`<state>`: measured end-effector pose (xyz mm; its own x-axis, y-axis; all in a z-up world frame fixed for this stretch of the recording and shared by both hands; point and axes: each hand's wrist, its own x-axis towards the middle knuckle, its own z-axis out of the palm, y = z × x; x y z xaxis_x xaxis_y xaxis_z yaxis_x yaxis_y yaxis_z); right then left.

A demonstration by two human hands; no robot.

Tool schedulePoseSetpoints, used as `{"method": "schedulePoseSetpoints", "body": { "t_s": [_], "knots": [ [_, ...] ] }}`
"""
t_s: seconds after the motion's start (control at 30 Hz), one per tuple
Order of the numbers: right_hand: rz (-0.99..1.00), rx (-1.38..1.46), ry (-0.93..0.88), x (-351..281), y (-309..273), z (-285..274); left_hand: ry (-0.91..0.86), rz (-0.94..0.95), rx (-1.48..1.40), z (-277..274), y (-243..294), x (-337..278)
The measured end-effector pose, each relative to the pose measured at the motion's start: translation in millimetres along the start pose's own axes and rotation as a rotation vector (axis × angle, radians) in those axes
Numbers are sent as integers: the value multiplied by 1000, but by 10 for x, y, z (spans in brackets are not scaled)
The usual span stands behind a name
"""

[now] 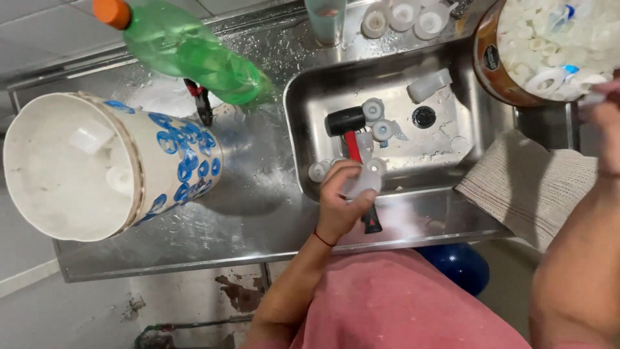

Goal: Preparing and inspecting plastic water jug caps in a sink area, using a rubber mallet to tap them before placing them in a bucket.

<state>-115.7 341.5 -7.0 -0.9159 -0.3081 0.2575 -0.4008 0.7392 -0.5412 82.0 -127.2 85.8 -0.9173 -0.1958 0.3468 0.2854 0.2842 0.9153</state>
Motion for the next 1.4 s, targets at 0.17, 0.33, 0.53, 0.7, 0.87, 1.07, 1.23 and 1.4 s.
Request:
{"method": "schedulePoseSetpoints", "body": {
  "t_s": [0.17, 0.33, 0.53, 0.7, 0.87, 1.07, 1.23, 1.4],
  "knots": [
    [239, 544, -82, -452, -3262, 555, 123, -855, -1074, -248, -352, -406],
    [226, 798, -92, -726, -4394, 1199, 255, -889, -975, -506, -322, -628],
    [264, 841, -246, -714, -4792, 1463, 100, -820, -752, -1047, -425, -927],
    [33, 674, -448, -686, -5132, 1561, 114, -854, -784, -1374, -405, -1070],
    [62, 832, -473, -725, -5433, 1698, 225, -803, -793, -1610, -321, -1087],
    [85, 751, -449, -738, -5764, 1778, 277, -686, -567, -1868, -275, -1137],
    [33, 788, -563, -693, -5729, 1839, 253, -685, -568, -1887, -453, -1157],
    [16, 761, -572, -670, -5744, 1821, 321, -709, -553, -1902, -189, -967]
  ]
}}
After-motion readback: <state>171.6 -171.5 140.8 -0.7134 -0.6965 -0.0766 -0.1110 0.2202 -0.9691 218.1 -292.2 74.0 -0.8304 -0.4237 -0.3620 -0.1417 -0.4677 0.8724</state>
